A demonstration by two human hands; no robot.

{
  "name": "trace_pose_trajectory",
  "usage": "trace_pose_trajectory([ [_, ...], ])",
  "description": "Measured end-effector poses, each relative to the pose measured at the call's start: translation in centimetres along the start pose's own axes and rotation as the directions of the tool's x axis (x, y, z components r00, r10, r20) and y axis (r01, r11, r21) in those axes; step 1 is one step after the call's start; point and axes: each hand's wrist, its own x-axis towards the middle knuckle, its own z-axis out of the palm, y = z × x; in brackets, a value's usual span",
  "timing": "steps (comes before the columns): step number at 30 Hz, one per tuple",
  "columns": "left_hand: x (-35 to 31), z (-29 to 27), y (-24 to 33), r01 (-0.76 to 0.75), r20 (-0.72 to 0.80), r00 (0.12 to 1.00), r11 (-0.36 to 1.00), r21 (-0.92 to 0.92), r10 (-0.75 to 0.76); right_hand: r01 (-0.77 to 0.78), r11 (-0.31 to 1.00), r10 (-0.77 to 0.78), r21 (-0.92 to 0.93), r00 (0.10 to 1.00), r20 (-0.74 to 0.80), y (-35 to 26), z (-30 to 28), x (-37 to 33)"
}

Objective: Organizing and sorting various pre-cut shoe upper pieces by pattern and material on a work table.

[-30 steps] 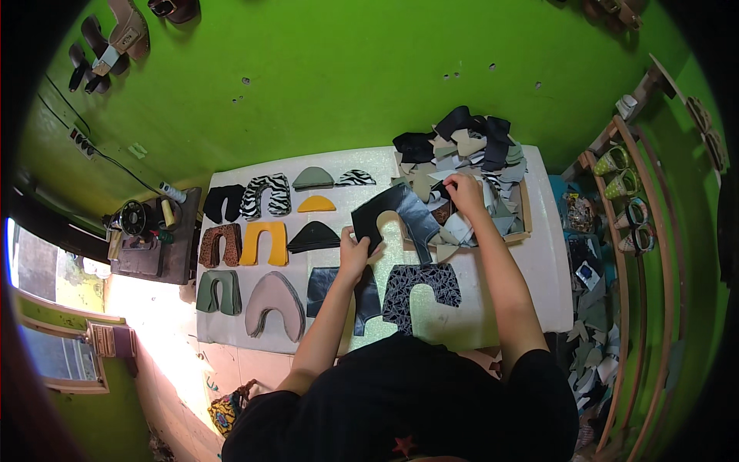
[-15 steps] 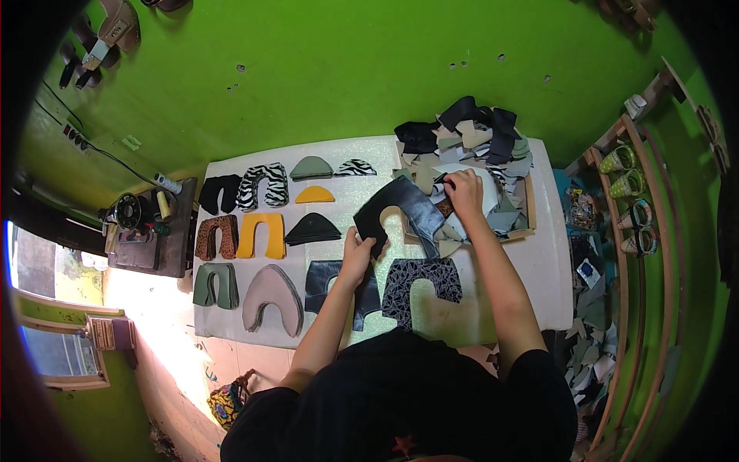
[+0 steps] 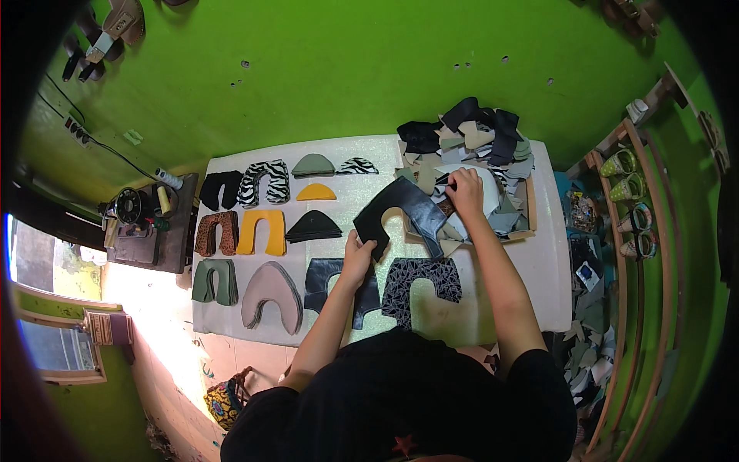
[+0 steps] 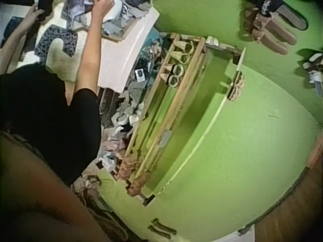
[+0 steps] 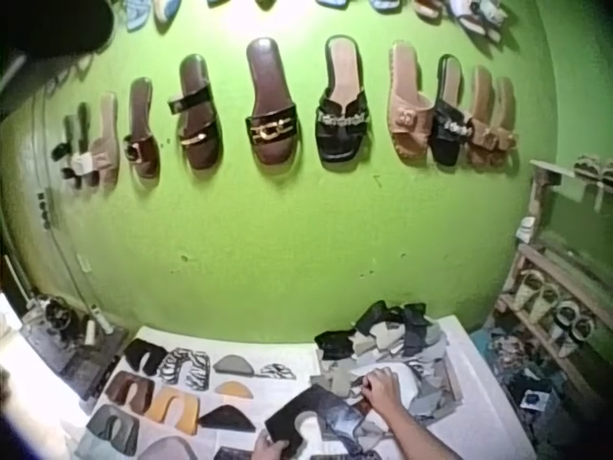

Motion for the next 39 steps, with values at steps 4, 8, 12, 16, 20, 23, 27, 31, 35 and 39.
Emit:
trace_pose_trajectory([
  [4, 0.1, -0.4, -0.3, 0.005, 0.006, 1.000, 1.000, -0.002, -0.005, 0.032, 0.999, -0.028, -0.039, 0.996, 0.080, -0.1, -0.1, -0.1],
  [8, 0.2, -0.7, -0.4, 0.014, 0.034, 0.999, 0.998, 0.060, -0.016, 0.024, 0.999, -0.025, 0.029, 0.999, 0.022, -0.1, -0.4, 0.0],
  [12, -0.9, 0.8, 2.5, 0.053, 0.145, 0.989, 0.994, -0.098, -0.038, 0.080, 0.997, -0.080, 0.024, 0.996, 0.039, 0.5, -2.7, 0.4],
  [16, -0.8, 0.3, 2.8, 0.041, 0.192, 0.981, 0.996, -0.076, -0.026, -0.067, 0.994, 0.064, 0.084, 0.998, 0.029, 1.1, -4.3, 0.3],
  [20, -1.5, 1.3, 3.4, 0.026, 0.196, 0.980, 1.000, -0.017, -0.022, -0.185, 0.962, 0.179, 0.202, 0.983, 0.045, 3.1, -5.0, -0.2],
  [23, -2.0, 1.9, 3.5, 0.010, 0.184, 0.983, 1.000, 0.015, -0.013, -0.166, 0.940, 0.179, 0.297, 0.984, -0.017, 3.7, -5.0, -0.3],
  [27, -1.6, 1.5, 3.0, -0.024, 0.233, 0.972, 0.997, 0.069, 0.007, -0.155, 0.919, 0.203, 0.362, 0.974, -0.099, 3.1, -5.8, 0.3],
  [31, -1.1, 1.7, 2.9, -0.062, 0.280, 0.960, 0.986, 0.152, 0.017, -0.170, 0.820, 0.297, 0.546, 0.942, -0.154, 2.9, -7.3, 2.3],
  [35, -1.1, 2.5, 3.5, -0.101, 0.316, 0.948, 0.983, 0.153, 0.048, -0.129, 0.739, 0.367, 0.661, 0.900, -0.235, 2.8, -9.5, 5.4],
  [39, -0.9, 2.3, 3.5, -0.134, 0.283, 0.956, 0.970, 0.203, 0.072, -0.036, 0.807, 0.337, 0.589, 0.848, -0.408, 1.1, -12.6, 7.7],
])
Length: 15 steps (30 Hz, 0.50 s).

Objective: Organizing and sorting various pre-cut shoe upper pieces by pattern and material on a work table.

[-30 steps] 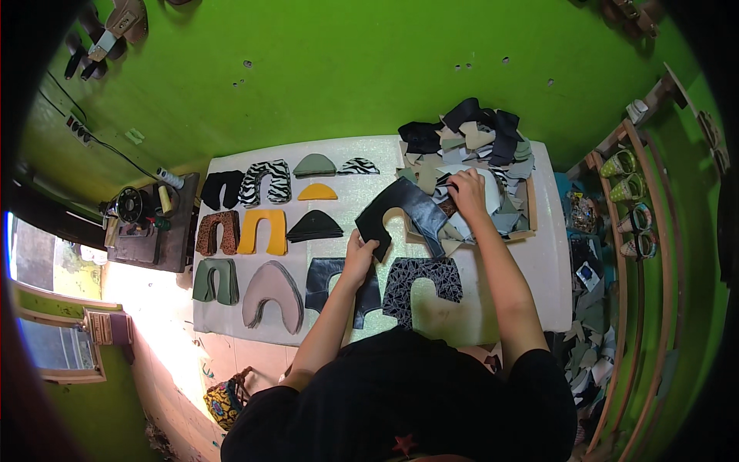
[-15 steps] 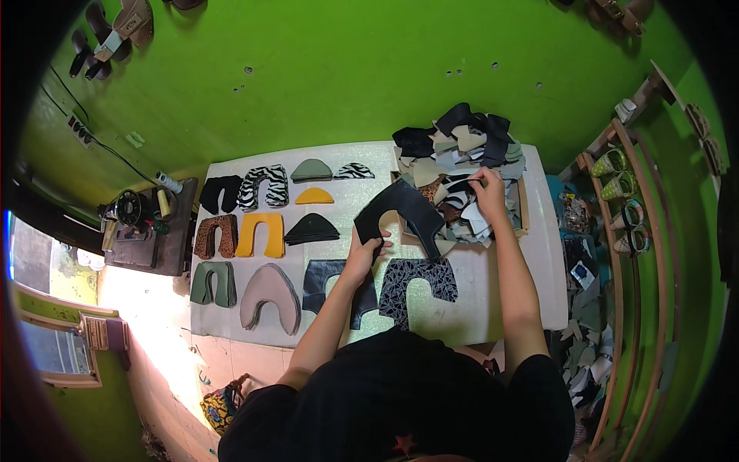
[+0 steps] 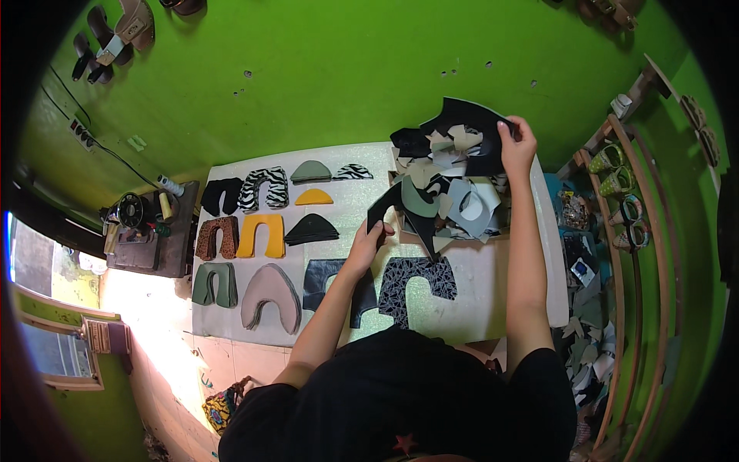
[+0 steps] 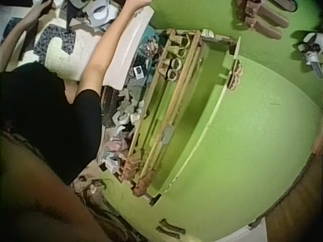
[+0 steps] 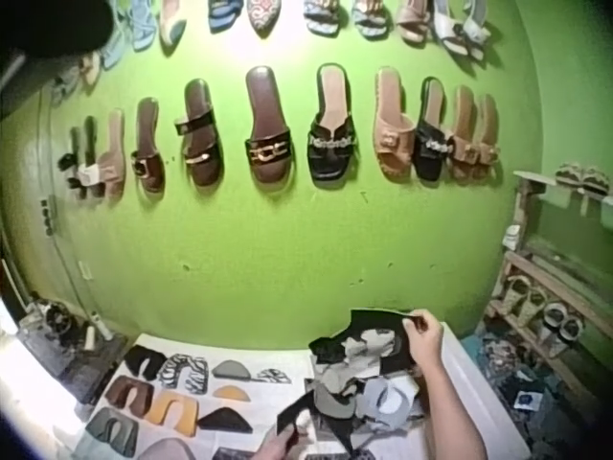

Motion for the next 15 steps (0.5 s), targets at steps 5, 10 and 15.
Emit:
trace_pose_trajectory([
  [5, -0.3, 0.3, 1.1, -0.024, 0.030, 0.999, 1.000, 0.012, 0.024, 0.097, 0.991, -0.112, -0.088, 0.976, -0.186, -1.8, -1.5, 0.7],
  [10, -0.2, 1.5, 4.2, -0.022, 0.104, 0.994, 0.995, -0.102, 0.033, -0.037, 0.986, 0.070, 0.163, 0.977, -0.202, -0.9, -2.7, -0.5],
  [15, 1.1, 2.8, 7.2, -0.242, 0.232, 0.940, 0.968, -0.067, 0.251, -0.227, 0.916, 0.280, 0.332, 0.953, -0.119, -3.8, -2.6, -3.3],
])
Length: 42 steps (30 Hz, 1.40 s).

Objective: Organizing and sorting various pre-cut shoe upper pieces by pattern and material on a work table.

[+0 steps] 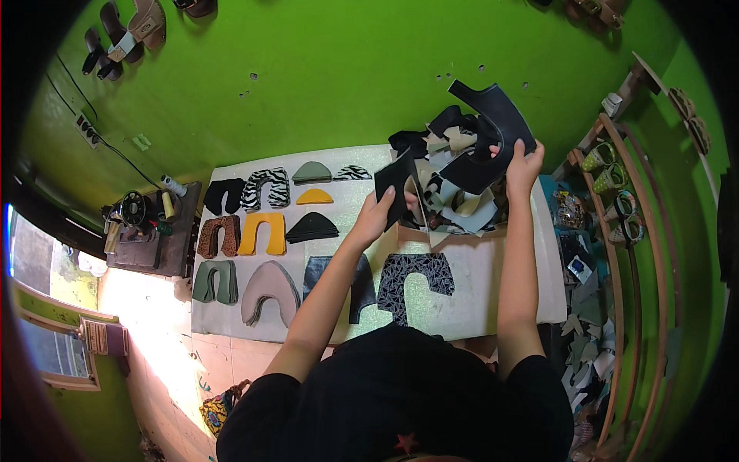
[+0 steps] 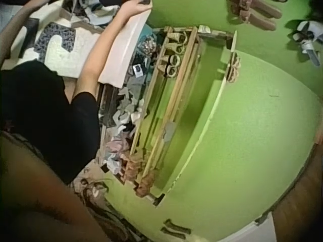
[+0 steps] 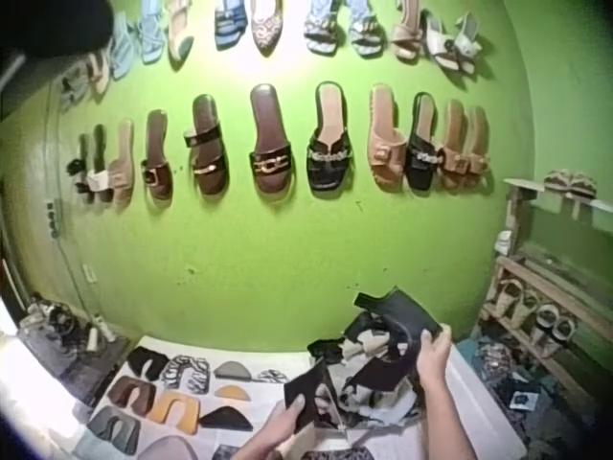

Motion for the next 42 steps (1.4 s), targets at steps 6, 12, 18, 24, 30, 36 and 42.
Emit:
trace_pose_trajectory([
  [6, 0.2, 0.8, 3.4, -0.122, 0.036, 0.992, 0.992, 0.012, 0.121, -0.078, 0.985, 0.053, 0.157, 0.986, 0.157, -1.3, -1.3, -2.4],
  [12, -1.9, -1.4, 3.7, -0.097, -0.146, 0.986, 0.988, -0.119, 0.079, -0.137, 0.980, 0.103, 0.145, 0.969, 0.223, -4.0, -2.0, -3.4],
  [18, -4.2, -3.5, 4.0, -0.043, -0.197, 0.980, 0.986, -0.161, 0.010, -0.023, 0.989, -0.017, 0.147, 0.963, 0.267, -6.2, -1.3, -4.5],
  [24, -6.2, -4.7, 4.7, -0.030, -0.196, 0.981, 0.974, -0.224, -0.014, -0.010, 0.983, -0.048, 0.183, 0.949, 0.311, -6.9, -0.4, -5.6],
  [30, -7.9, -5.5, 5.4, 0.021, -0.094, 0.994, 0.962, -0.272, -0.048, -0.075, 0.997, 0.046, 0.021, 0.788, 0.613, -8.7, 1.9, -8.2],
  [36, -9.4, -5.8, 5.7, 0.257, -0.118, 0.947, 0.927, -0.274, -0.297, -0.097, 0.959, 0.284, -0.267, 0.388, 0.877, -11.1, 6.4, -10.6],
  [42, -10.1, -5.6, 6.3, 0.268, 0.210, 0.954, 0.921, -0.284, -0.213, 0.397, 0.916, -0.028, -0.064, 0.220, 0.975, -9.7, 10.6, -14.1],
])
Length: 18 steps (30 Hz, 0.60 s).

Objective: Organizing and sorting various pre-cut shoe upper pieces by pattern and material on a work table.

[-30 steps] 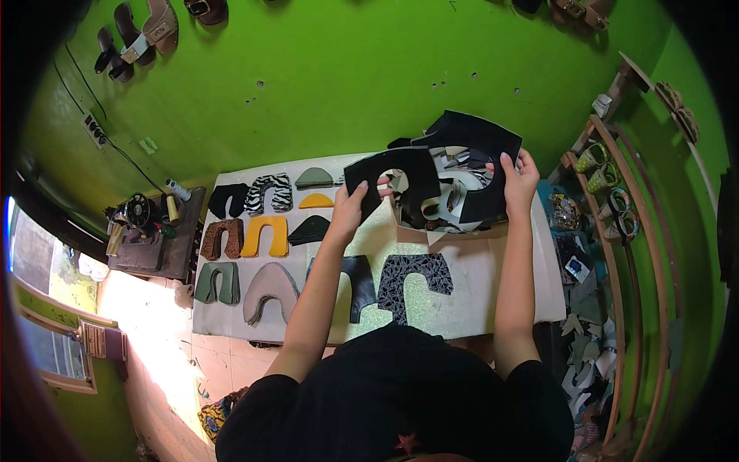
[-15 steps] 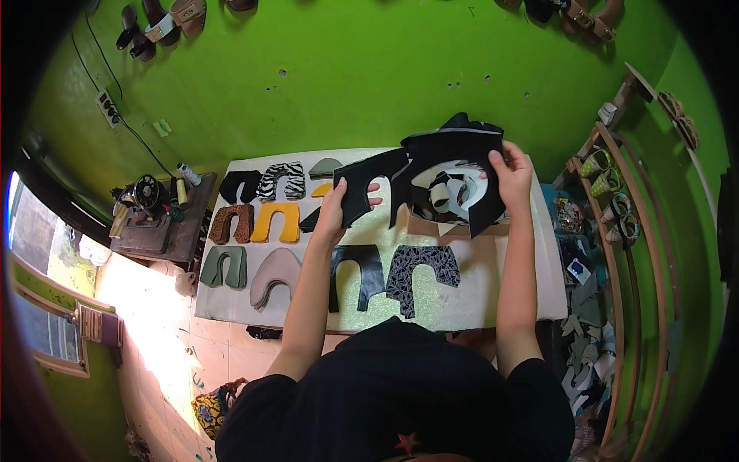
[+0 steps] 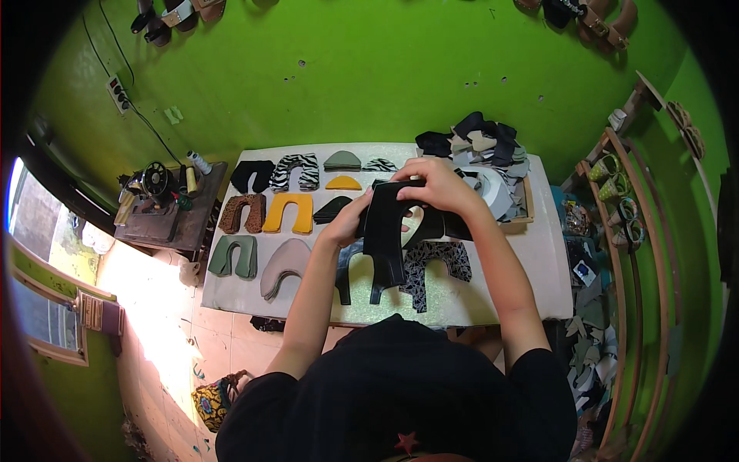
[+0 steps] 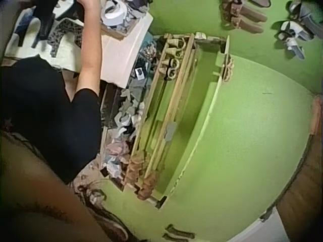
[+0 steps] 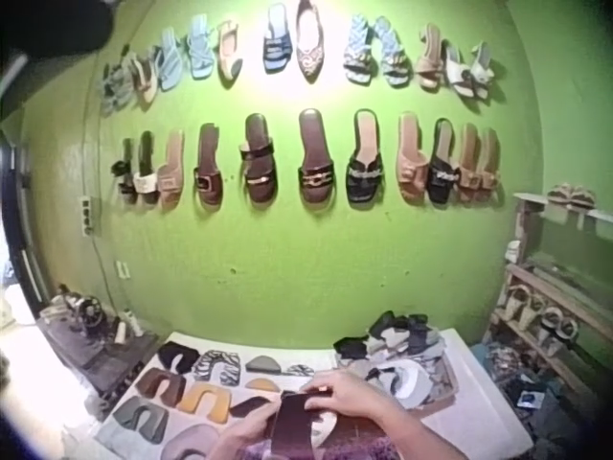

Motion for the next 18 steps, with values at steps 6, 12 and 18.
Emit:
trace_pose_trajectory([
  [6, -0.8, -1.5, -0.4, -0.063, 0.164, 0.984, 0.998, -0.030, 0.067, -0.045, 0.993, 0.035, -0.107, 0.996, -0.087, -1.0, 2.6, 0.9],
  [12, -1.6, -1.6, 0.4, -0.063, 0.081, 0.995, 0.996, 0.057, 0.058, -0.043, 0.992, 0.020, -0.121, 0.981, -0.191, -0.9, 3.6, 1.1],
  [18, -2.0, -2.2, 0.7, -0.046, 0.004, 0.999, 0.996, 0.071, 0.046, -0.067, 0.998, 0.065, 0.007, 0.921, -0.385, -0.5, 4.0, 0.9],
])
